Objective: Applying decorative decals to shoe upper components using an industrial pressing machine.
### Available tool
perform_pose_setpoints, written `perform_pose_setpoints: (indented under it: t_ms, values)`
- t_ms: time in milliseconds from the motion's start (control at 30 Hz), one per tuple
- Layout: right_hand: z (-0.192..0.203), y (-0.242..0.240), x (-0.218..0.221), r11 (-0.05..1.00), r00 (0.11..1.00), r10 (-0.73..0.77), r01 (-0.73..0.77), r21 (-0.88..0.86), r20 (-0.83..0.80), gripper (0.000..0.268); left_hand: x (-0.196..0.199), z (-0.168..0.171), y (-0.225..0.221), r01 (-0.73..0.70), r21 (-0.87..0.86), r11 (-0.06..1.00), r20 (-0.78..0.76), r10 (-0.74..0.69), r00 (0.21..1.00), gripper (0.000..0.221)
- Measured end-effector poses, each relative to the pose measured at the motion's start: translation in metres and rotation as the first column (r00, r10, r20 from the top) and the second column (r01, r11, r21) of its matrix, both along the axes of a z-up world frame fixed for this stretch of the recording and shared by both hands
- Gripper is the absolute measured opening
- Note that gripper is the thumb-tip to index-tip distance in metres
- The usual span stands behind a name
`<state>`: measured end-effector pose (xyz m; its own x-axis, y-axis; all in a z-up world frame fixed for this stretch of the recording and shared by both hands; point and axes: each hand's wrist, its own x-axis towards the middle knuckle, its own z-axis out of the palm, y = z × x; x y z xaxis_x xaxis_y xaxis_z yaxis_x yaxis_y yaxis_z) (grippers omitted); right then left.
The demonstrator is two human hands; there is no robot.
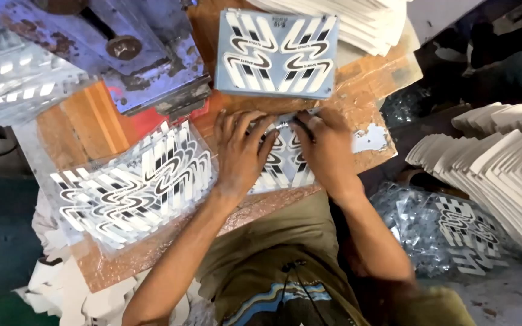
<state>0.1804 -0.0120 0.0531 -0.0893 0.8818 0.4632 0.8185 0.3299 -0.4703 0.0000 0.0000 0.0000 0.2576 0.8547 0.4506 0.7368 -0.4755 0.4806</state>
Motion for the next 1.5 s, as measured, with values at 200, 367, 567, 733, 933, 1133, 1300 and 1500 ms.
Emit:
perform_pose_setpoints:
  t_ms: [200,367,567,733,933,1133,1300,1500]
  values:
    - [0.007,-0.045,0.012,0.893,0.947,0.275,-0.316,-0.320,-0.166,0.013,-0.002,-0.002,0.002,-0.008,0.032,0.999,-0.005,0.008,1.000,0.023]
    - [0.015,-0.096,0.056,0.873,0.884,-0.022,-0.210,-0.441,-0.466,0.021,-0.062,0.044,-0.033,0.008,0.015,1.000,-0.084,-0.007,0.996,0.019]
    - [-0.024,-0.123,0.090,0.855,0.765,-0.435,0.185,-0.485,-0.475,0.025,-0.164,0.067,-0.050,-0.383,-0.307,0.871,-0.281,0.301,0.911,0.039]
    - [-0.011,-0.076,0.046,0.980,0.949,-0.197,0.189,-0.056,-0.246,0.027,-0.050,0.023,-0.029,-0.042,-0.197,0.979,0.000,0.043,0.999,0.067]
    - [-0.017,-0.093,0.027,0.993,0.999,-0.044,0.046,-0.109,0.024,0.019,-0.003,-0.012,0.000,0.021,-0.164,0.986,-0.032,-0.027,0.999,0.052]
    - [-0.010,-0.019,0.006,0.940,0.992,-0.088,0.054,-0.338,-0.086,0.013,-0.002,-0.001,-0.008,0.024,-0.037,0.999,0.009,-0.023,1.000,0.038]
    - [-0.011,-0.038,-0.007,0.992,0.995,0.100,-0.101,-0.070,-0.018,0.015,-0.003,-0.004,-0.010,0.011,-0.018,1.000,0.072,-0.010,0.997,0.022]
    - [0.022,-0.089,0.044,0.872,0.954,0.012,-0.156,-0.464,-0.298,0.020,-0.061,0.028,-0.037,0.130,-0.026,0.991,0.033,-0.129,0.991,0.016]
